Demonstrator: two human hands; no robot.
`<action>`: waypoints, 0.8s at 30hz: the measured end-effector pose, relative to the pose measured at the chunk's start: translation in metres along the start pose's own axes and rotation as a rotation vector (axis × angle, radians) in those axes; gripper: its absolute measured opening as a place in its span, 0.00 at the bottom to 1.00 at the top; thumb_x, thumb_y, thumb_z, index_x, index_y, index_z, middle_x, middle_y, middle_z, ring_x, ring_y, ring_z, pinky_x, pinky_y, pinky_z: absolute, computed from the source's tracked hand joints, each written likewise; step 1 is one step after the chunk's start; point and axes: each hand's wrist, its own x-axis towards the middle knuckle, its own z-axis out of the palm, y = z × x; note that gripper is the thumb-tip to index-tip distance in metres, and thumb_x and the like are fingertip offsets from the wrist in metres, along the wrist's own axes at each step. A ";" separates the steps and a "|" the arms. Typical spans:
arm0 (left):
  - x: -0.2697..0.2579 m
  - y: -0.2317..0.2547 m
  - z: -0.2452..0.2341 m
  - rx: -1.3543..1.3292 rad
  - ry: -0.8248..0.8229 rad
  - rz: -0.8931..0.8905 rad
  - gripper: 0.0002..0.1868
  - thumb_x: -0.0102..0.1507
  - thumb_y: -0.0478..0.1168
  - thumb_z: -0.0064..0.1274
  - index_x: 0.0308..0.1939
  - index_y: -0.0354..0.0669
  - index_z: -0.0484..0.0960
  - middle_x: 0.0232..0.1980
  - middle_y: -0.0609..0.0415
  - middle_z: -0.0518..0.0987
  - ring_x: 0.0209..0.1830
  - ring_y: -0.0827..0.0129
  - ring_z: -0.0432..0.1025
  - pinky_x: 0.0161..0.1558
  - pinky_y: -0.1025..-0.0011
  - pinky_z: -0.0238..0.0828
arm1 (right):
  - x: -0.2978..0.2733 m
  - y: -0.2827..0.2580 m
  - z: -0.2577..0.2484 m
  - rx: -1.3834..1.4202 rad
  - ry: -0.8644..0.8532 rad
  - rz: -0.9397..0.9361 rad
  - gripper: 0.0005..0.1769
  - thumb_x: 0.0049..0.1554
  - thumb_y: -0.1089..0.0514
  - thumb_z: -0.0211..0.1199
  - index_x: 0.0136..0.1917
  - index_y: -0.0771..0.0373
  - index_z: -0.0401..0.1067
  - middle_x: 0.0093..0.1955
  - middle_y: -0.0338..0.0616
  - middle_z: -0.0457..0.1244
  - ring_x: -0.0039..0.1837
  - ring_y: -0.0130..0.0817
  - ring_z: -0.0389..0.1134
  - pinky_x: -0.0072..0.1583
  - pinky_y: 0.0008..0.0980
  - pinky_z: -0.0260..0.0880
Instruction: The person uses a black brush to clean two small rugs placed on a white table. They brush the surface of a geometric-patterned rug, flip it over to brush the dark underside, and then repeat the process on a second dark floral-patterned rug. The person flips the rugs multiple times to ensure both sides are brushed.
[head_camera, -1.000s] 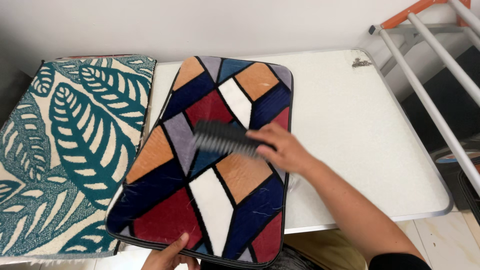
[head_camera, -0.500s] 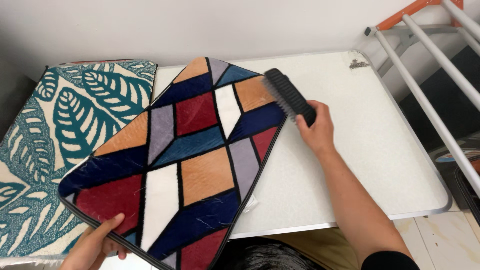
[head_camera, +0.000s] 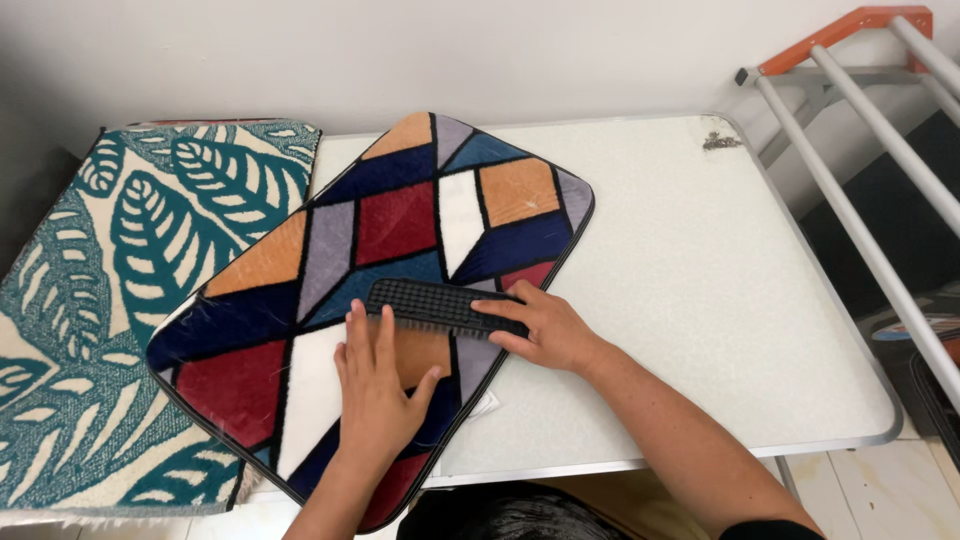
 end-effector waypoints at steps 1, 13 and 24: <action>0.000 0.002 0.006 0.009 -0.006 0.016 0.54 0.54 0.52 0.64 0.76 0.35 0.51 0.80 0.29 0.45 0.81 0.39 0.40 0.72 0.39 0.38 | 0.001 0.004 -0.001 0.026 0.009 0.027 0.28 0.57 0.45 0.67 0.70 0.36 0.71 0.52 0.43 0.64 0.52 0.38 0.68 0.54 0.34 0.72; -0.009 -0.014 0.025 0.250 -0.115 0.115 0.42 0.64 0.62 0.45 0.73 0.37 0.62 0.79 0.39 0.53 0.82 0.46 0.40 0.74 0.40 0.32 | -0.001 0.125 -0.053 0.010 0.660 0.746 0.24 0.66 0.42 0.58 0.73 0.42 0.68 0.55 0.54 0.62 0.52 0.49 0.68 0.55 0.42 0.68; -0.010 -0.011 0.023 0.235 -0.121 0.187 0.47 0.62 0.67 0.46 0.73 0.36 0.60 0.79 0.37 0.52 0.82 0.48 0.37 0.73 0.38 0.24 | 0.013 0.046 0.000 -0.034 0.223 -0.080 0.24 0.57 0.45 0.67 0.67 0.42 0.74 0.51 0.45 0.65 0.51 0.42 0.66 0.56 0.40 0.66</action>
